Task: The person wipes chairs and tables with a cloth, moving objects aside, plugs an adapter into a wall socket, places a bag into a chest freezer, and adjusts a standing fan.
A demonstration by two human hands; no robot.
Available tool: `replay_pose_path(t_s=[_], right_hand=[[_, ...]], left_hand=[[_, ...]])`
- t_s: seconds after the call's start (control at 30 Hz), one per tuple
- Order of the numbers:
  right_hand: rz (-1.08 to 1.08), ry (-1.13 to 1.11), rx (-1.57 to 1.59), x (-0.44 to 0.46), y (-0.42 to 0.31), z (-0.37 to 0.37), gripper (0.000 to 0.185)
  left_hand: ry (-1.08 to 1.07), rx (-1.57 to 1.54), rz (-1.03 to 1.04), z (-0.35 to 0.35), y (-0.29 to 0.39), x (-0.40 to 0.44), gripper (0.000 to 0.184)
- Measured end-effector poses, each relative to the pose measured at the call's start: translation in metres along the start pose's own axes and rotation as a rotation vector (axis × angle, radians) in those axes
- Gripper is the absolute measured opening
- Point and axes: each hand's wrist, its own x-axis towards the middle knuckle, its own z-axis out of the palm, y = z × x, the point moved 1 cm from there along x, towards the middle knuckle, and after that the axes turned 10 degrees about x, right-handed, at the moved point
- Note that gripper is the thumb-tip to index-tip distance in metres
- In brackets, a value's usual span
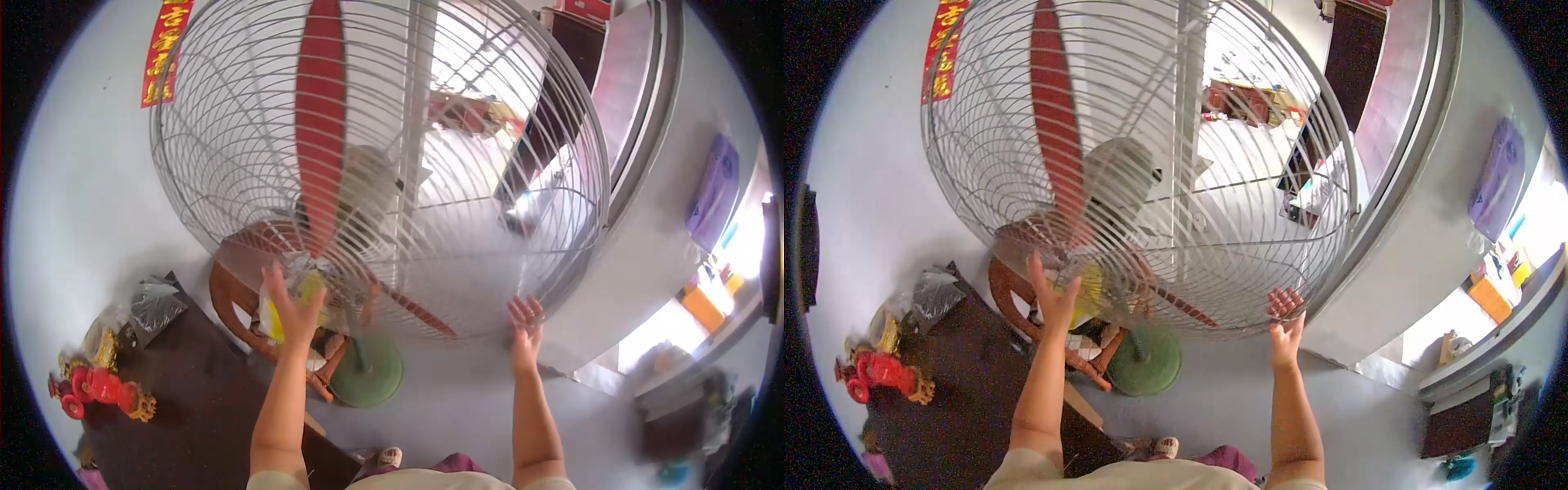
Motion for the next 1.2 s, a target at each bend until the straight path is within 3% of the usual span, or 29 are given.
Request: replay_pose_path(t_s=[0.1, 0.33, 0.47, 0.57, 0.6, 0.67, 0.7, 0.77, 0.8, 0.93, 1.03, 1.2], right_hand=[[0.020, 0.005, 0.011, 0.004, -0.001, 0.003, 0.113], [-0.051, -0.144, 0.007, 0.029, 0.016, -0.024, 0.121], [-0.129, -0.400, -0.035, 0.049, 0.030, -0.054, 0.119], [-0.233, -0.671, -0.172, 0.072, 0.013, -0.068, 0.108], [-0.251, -0.767, -0.203, 0.078, 0.005, -0.073, 0.104], [-0.250, -0.870, -0.114, 0.096, 0.004, -0.079, 0.096], [-0.251, -0.921, -0.066, 0.104, 0.005, -0.081, 0.092], [-0.267, -0.985, 0.031, 0.120, 0.009, -0.084, 0.078], [-0.275, -1.038, 0.064, 0.129, 0.014, -0.087, 0.073], [-0.223, -1.130, 0.315, 0.157, 0.047, -0.078, 0.057], [0.037, -1.079, 0.378, 0.163, 0.066, -0.055, 0.057], [0.101, -1.159, 0.583, 0.174, 0.077, -0.008, 0.061]], left_hand=[[0.095, -0.095, -0.101, 0.012, 0.026, -0.021, 0.093], [0.185, 0.077, 0.482, 0.073, 0.137, -0.094, 0.091], [0.146, 0.211, 0.504, 0.126, 0.197, -0.136, 0.100], [0.230, 0.006, 0.298, 0.176, 0.228, -0.158, 0.107], [0.217, 0.127, 0.231, 0.182, 0.229, -0.166, 0.112], [0.163, -0.031, 0.103, 0.194, 0.223, -0.180, 0.109], [0.142, -0.110, 0.041, 0.199, 0.207, -0.189, 0.108], [0.174, -0.124, -0.075, 0.214, 0.070, -0.265, 0.080], [0.178, -0.105, -0.007, 0.211, 0.056, -0.277, 0.090], [0.201, -0.070, -0.048, 0.208, 0.065, -0.276, 0.088], [0.253, -0.074, -0.113, 0.210, 0.097, -0.254, 0.088], [0.376, -0.112, -0.196, 0.215, 0.157, -0.208, 0.087]])
